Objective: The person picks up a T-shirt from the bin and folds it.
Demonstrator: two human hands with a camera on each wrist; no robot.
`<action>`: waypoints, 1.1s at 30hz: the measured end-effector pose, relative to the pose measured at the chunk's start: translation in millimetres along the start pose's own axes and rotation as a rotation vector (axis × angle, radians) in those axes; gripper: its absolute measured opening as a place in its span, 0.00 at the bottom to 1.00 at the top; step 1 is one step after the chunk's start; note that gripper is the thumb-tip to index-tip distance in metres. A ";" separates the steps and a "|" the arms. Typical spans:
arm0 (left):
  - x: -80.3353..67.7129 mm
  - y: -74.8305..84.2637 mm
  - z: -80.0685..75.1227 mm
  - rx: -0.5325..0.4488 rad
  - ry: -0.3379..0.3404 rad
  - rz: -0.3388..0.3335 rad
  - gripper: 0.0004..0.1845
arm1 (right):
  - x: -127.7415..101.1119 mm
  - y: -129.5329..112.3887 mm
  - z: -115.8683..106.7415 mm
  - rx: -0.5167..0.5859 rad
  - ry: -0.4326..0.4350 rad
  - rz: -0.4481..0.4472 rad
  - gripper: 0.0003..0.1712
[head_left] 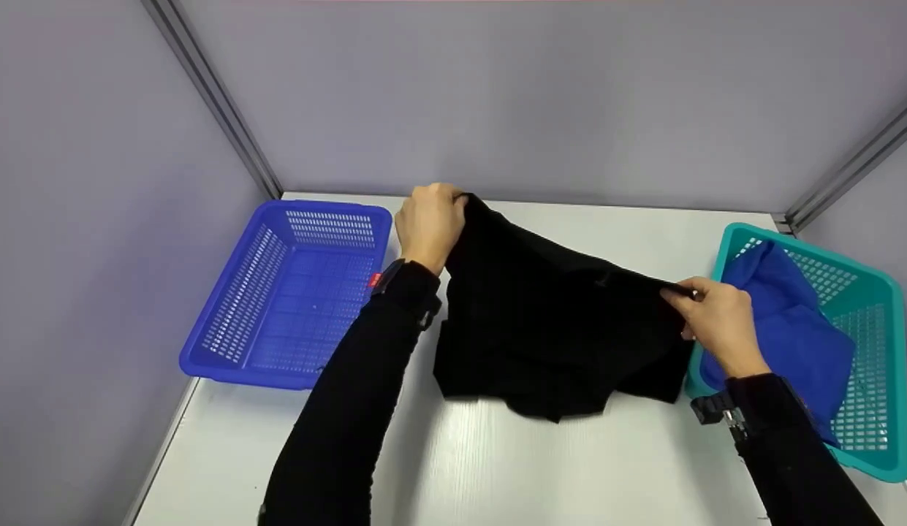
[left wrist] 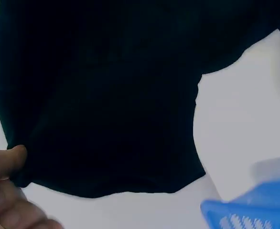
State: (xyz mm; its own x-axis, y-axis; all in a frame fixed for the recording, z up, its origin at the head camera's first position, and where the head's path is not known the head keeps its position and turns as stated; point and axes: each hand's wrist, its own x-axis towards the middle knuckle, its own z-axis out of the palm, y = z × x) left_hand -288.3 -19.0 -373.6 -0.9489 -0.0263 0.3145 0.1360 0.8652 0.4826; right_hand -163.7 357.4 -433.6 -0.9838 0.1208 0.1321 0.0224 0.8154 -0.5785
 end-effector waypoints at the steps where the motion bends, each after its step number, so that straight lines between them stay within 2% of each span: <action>1: 1.7 1.0 0.7 -0.039 -0.023 -0.048 0.09 | 0.4 0.7 0.2 0.024 -0.020 0.030 0.21; 5: 7.3 2.7 3.4 -0.238 -0.097 -0.208 0.10 | 2.5 2.9 0.0 0.137 -0.074 0.145 0.26; 8: 11.0 1.7 6.3 -0.385 -0.137 -0.285 0.10 | 4.6 3.9 -0.8 0.242 -0.101 0.221 0.29; 11: 14.2 1.9 11.2 -0.657 -0.196 -0.335 0.10 | 6.6 6.6 0.0 0.337 -0.107 0.262 0.30; 13: 15.5 3.3 15.8 -0.822 -0.228 -0.327 0.10 | 7.6 8.9 1.6 0.393 -0.097 0.275 0.29; 15: 15.9 5.0 21.6 -0.927 -0.282 -0.265 0.15 | 8.3 11.4 4.5 0.442 -0.078 0.280 0.29; 16: 15.1 5.5 24.3 -0.932 -0.318 -0.213 0.20 | 8.3 12.5 6.5 0.466 -0.074 0.271 0.31; 19: 9.8 4.1 33.7 -0.826 -0.414 -0.025 0.40 | 6.3 14.1 14.2 0.494 -0.103 0.221 0.41; 21: 2.9 1.0 40.4 -0.739 -0.482 0.071 0.48 | 3.5 13.5 22.8 0.458 -0.135 0.171 0.46; 23: -7.9 -4.7 47.5 -0.595 -0.501 0.142 0.47 | -1.6 11.6 34.1 0.357 -0.158 0.109 0.44; 25: -23.7 -11.0 54.5 -0.441 -0.495 0.189 0.43 | -8.0 10.2 48.7 0.231 -0.159 0.038 0.38; 28: -57.9 -21.3 67.3 -0.213 -0.485 0.197 0.32 | -19.7 11.1 71.1 0.054 -0.187 -0.108 0.28; 30: -85.7 -28.7 76.8 -0.070 -0.501 0.170 0.28 | -27.3 13.9 85.9 -0.024 -0.244 -0.209 0.28; 33: -126.7 -40.7 93.5 0.106 -0.562 0.107 0.35 | -36.7 21.8 104.8 -0.135 -0.340 -0.334 0.34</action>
State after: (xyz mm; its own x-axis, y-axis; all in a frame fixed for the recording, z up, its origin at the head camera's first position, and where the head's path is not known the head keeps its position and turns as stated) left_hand -200.2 -4.1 -509.4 -0.9410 0.3085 -0.1392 0.2373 0.8947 0.3785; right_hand -145.8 311.3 -535.4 -0.9431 -0.3325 0.0094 -0.3030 0.8470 -0.4369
